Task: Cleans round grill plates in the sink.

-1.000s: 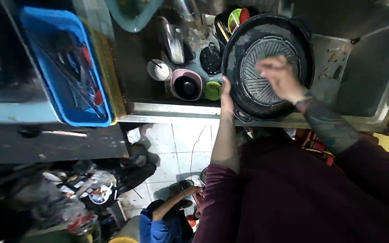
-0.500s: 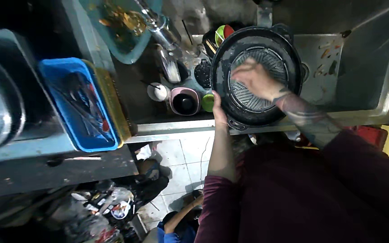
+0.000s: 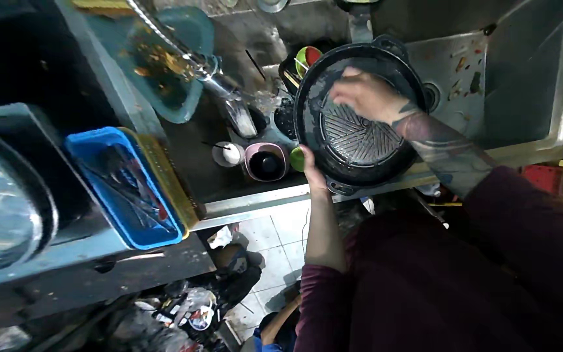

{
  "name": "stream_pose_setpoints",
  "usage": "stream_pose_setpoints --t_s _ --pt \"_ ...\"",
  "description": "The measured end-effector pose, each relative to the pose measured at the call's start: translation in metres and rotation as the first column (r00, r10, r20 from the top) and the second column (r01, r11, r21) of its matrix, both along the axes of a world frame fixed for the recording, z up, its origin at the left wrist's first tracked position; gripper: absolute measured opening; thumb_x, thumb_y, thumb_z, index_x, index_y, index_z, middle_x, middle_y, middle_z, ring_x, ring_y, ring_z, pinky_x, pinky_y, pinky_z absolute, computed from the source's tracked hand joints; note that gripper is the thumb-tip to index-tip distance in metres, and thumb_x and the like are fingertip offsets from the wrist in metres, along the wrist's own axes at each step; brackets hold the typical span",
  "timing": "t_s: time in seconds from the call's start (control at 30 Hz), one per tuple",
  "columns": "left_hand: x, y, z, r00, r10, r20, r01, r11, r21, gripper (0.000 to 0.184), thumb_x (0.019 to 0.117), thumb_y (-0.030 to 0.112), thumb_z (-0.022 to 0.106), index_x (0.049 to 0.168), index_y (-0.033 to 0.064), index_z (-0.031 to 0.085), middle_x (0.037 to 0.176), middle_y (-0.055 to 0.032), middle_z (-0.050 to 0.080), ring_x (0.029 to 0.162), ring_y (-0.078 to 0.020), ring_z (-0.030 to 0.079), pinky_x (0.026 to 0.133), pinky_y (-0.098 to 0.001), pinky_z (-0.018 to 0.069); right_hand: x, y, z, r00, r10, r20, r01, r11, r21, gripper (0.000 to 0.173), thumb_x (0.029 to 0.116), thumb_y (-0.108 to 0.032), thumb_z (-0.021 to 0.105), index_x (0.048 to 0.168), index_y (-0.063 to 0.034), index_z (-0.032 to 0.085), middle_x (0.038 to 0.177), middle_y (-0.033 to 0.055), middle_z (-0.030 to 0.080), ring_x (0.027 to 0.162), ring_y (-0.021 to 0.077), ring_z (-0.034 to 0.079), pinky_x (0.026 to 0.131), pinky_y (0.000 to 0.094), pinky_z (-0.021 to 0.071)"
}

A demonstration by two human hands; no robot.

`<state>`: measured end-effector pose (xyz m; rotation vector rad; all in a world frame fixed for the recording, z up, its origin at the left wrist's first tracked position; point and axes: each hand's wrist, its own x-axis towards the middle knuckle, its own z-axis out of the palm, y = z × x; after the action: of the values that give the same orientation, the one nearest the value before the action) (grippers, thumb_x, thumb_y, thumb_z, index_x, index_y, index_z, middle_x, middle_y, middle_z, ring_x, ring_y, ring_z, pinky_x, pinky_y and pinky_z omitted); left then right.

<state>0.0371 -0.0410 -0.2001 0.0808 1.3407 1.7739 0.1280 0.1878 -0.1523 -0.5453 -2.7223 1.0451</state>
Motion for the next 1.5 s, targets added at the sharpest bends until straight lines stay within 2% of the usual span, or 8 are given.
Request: stream_pose_setpoints --t_s 0.23,0.43,0.73,0.97,1.17,1.27,1.37,1.5 --pt "0.001 0.000 -0.001 0.999 0.012 0.049 -0.014 0.999 0.041 0.051 0.1108 0.048 0.023 0.143 0.0184 0.050 0.130 -0.0023 0.066 0.122 -0.0136 0.062 0.106 -0.0407 0.0523 0.117 0.005 0.004 0.843 -0.481 0.241 0.513 0.854 -0.091 0.027 0.1015 -0.031 0.063 0.118 -0.0114 0.072 0.120 0.0114 0.068 0.115 0.0238 0.065 0.104 0.0444 0.0521" --pt "-0.001 -0.001 -0.001 0.999 -0.001 0.044 0.001 1.000 -0.001 0.052 0.1112 0.047 0.023 0.146 0.0177 0.048 0.134 -0.0032 0.064 0.125 -0.0149 0.061 0.107 -0.0423 0.0513 0.172 -0.055 0.001 0.934 -0.335 0.124 0.349 0.930 -0.118 0.020 0.1027 -0.021 0.062 0.109 -0.0079 0.076 0.117 0.0141 0.070 0.115 0.0265 0.066 0.103 0.0436 0.0536" --pt "-0.005 -0.002 -0.007 0.999 -0.033 -0.021 0.034 0.998 0.050 0.053 0.1110 0.047 0.023 0.148 0.0149 0.044 0.137 -0.0050 0.061 0.129 -0.0155 0.058 0.110 -0.0429 0.0485 0.109 -0.115 -0.010 0.969 0.072 -0.238 -0.096 0.992 -0.087 0.024 0.0982 0.006 0.056 0.107 -0.0051 0.076 0.114 0.0087 0.075 0.116 0.0252 0.068 0.106 0.0391 0.0522" --pt "-0.006 -0.003 -0.011 0.998 -0.032 -0.054 0.036 0.997 0.069 0.053 0.1116 0.045 0.022 0.149 0.0130 0.042 0.139 -0.0055 0.060 0.130 -0.0152 0.056 0.111 -0.0420 0.0475 0.108 -0.006 -0.009 0.937 -0.343 0.068 0.347 0.936 -0.052 0.028 0.1060 -0.023 0.053 0.114 -0.0070 0.073 0.130 0.0102 0.066 0.126 0.0215 0.060 0.111 0.0395 0.0482" --pt "-0.003 -0.003 -0.005 0.998 -0.034 -0.046 0.033 0.999 -0.009 0.054 0.1109 0.048 0.024 0.148 0.0156 0.045 0.138 -0.0043 0.061 0.128 -0.0145 0.058 0.110 -0.0420 0.0490 0.119 -0.091 -0.002 0.994 0.028 -0.102 -0.041 0.992 -0.120 0.020 0.1008 -0.003 0.056 0.104 -0.0044 0.075 0.119 0.0103 0.071 0.120 0.0257 0.063 0.108 0.0403 0.0502" --pt "-0.003 -0.001 -0.003 0.998 -0.040 -0.057 0.040 0.999 -0.004 0.054 0.1107 0.049 0.024 0.149 0.0163 0.044 0.137 -0.0034 0.062 0.128 -0.0132 0.058 0.109 -0.0407 0.0489 0.129 -0.049 -0.004 0.992 -0.125 0.025 0.126 0.989 -0.077 0.026 0.1061 -0.015 0.051 0.111 -0.0047 0.074 0.125 0.0120 0.069 0.124 0.0271 0.062 0.110 0.0428 0.0490" --pt "-0.002 0.000 -0.002 0.998 -0.034 -0.056 0.035 0.999 0.013 0.053 0.1110 0.048 0.024 0.148 0.0161 0.044 0.136 -0.0029 0.062 0.127 -0.0127 0.058 0.109 -0.0402 0.0493 0.073 -0.003 -0.004 0.927 -0.363 0.096 0.369 0.928 -0.050 0.027 0.1056 -0.022 0.053 0.115 -0.0084 0.074 0.125 0.0123 0.068 0.122 0.0250 0.063 0.109 0.0431 0.0491" --pt "-0.003 0.000 -0.001 0.997 -0.027 -0.078 0.024 0.999 -0.038 0.053 0.1109 0.047 0.025 0.148 0.0144 0.045 0.136 -0.0039 0.062 0.127 -0.0127 0.058 0.109 -0.0396 0.0486 0.014 -0.056 0.010 0.991 -0.080 0.103 0.087 0.994 -0.069 0.020 0.0998 -0.008 0.058 0.110 -0.0087 0.075 0.126 0.0112 0.067 0.122 0.0261 0.062 0.110 0.0422 0.0494"
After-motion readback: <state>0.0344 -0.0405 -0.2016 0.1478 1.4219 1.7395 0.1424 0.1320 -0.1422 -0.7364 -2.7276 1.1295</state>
